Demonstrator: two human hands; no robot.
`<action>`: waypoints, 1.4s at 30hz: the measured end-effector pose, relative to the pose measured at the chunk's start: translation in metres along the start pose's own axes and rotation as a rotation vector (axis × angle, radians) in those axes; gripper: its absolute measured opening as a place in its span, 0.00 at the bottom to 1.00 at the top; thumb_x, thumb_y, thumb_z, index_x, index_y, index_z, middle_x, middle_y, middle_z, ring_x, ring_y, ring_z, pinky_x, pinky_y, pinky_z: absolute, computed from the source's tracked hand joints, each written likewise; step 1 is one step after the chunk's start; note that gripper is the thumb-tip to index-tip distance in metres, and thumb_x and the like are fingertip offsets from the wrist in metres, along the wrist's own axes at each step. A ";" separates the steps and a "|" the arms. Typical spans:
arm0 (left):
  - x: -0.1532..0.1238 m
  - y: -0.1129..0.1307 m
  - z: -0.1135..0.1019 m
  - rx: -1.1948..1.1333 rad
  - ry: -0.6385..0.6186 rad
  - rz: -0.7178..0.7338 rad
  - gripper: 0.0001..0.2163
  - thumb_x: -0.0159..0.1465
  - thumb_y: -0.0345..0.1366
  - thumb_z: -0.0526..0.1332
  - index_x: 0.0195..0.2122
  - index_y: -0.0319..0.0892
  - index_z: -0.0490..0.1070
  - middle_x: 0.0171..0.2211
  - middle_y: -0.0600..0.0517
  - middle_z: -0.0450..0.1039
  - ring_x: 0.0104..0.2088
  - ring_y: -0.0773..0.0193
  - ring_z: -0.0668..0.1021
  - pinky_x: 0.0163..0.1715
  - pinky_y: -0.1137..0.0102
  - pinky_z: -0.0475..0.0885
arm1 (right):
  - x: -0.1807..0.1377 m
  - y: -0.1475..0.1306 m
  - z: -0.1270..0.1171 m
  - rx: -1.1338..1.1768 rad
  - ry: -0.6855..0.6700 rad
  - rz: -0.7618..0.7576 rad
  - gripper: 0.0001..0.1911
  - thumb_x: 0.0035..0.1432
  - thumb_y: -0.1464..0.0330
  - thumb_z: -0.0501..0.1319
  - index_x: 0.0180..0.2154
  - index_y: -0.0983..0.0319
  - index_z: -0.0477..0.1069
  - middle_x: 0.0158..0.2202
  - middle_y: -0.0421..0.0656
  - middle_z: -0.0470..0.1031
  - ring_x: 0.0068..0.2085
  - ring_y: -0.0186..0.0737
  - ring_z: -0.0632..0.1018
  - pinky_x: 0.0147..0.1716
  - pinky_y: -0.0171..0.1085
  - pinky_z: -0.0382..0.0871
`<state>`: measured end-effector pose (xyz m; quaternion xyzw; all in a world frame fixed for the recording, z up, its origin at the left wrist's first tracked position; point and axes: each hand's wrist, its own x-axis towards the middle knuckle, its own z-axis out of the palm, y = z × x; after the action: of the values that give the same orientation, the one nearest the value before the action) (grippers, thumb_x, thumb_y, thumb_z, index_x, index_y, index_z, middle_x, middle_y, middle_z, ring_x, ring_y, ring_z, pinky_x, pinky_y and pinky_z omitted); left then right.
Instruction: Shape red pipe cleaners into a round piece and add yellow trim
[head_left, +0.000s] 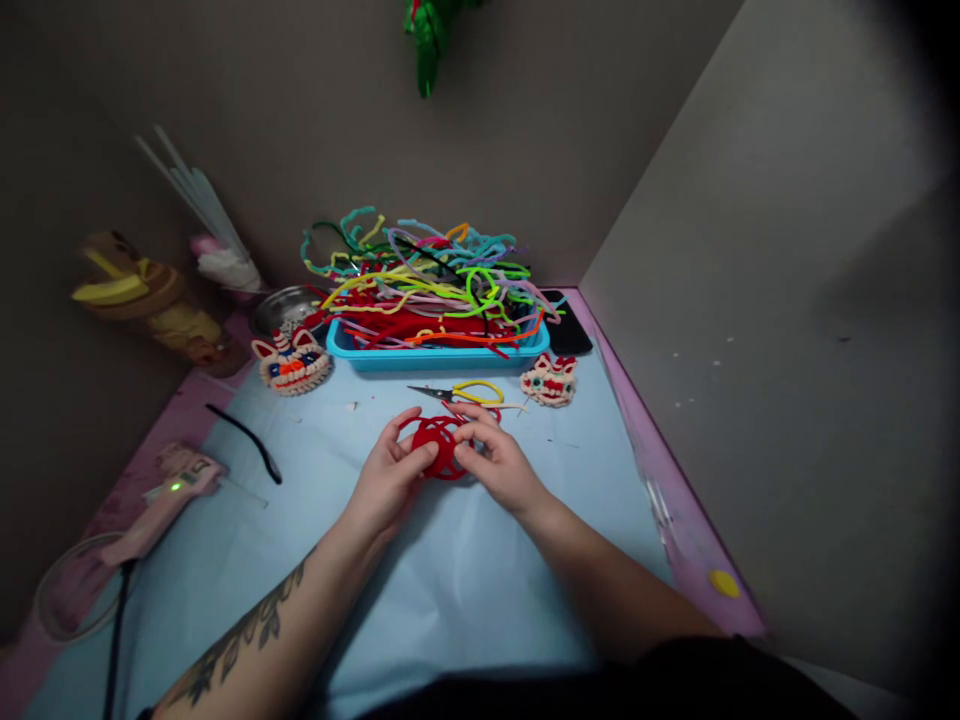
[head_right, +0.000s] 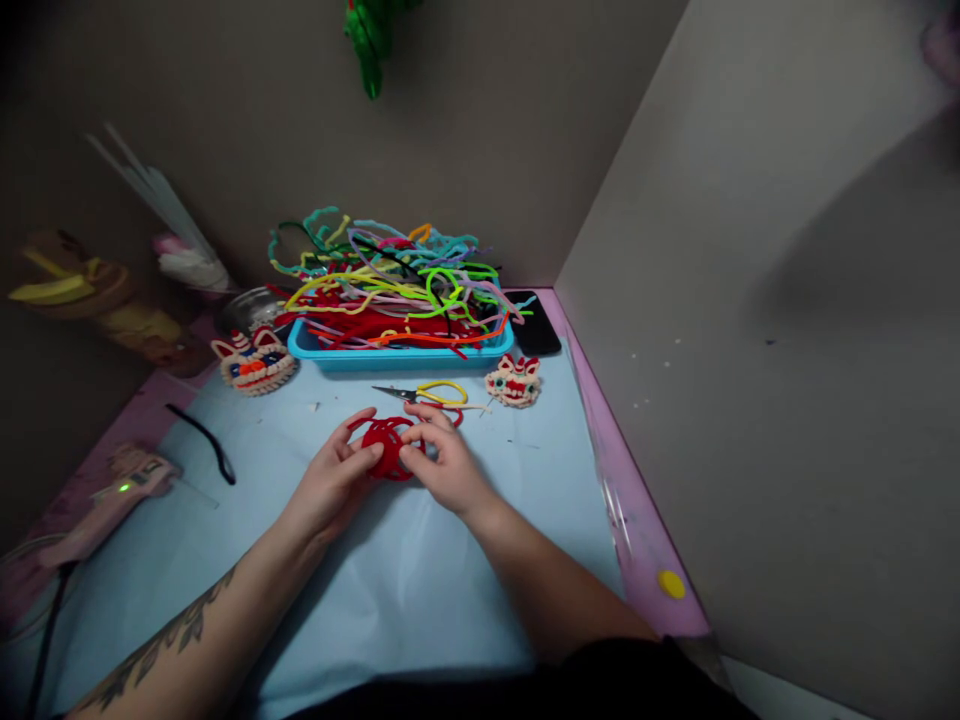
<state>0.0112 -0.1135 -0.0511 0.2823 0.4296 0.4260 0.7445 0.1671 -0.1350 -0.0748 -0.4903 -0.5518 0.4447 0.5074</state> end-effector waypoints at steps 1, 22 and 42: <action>0.000 0.000 0.000 0.012 -0.007 0.010 0.34 0.46 0.33 0.73 0.53 0.42 0.61 0.29 0.51 0.78 0.26 0.66 0.78 0.32 0.71 0.71 | 0.000 0.000 0.000 0.012 0.008 0.005 0.05 0.55 0.64 0.62 0.31 0.59 0.71 0.57 0.48 0.66 0.59 0.46 0.67 0.60 0.49 0.55; -0.005 -0.004 0.004 0.055 -0.052 0.021 0.34 0.47 0.35 0.73 0.54 0.43 0.60 0.31 0.51 0.78 0.28 0.66 0.78 0.33 0.71 0.70 | -0.004 0.006 0.004 0.047 -0.090 0.023 0.17 0.60 0.54 0.57 0.29 0.60 0.69 0.62 0.47 0.61 0.61 0.45 0.64 0.59 0.46 0.57; -0.003 -0.011 0.001 0.242 -0.049 0.109 0.39 0.48 0.34 0.72 0.60 0.42 0.55 0.29 0.53 0.77 0.27 0.68 0.77 0.32 0.73 0.71 | 0.001 0.002 0.007 0.301 0.075 0.139 0.09 0.50 0.62 0.66 0.25 0.60 0.71 0.55 0.46 0.66 0.60 0.46 0.65 0.59 0.46 0.54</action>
<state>0.0158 -0.1211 -0.0581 0.4034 0.4436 0.4036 0.6911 0.1608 -0.1336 -0.0775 -0.4619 -0.4242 0.5378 0.5634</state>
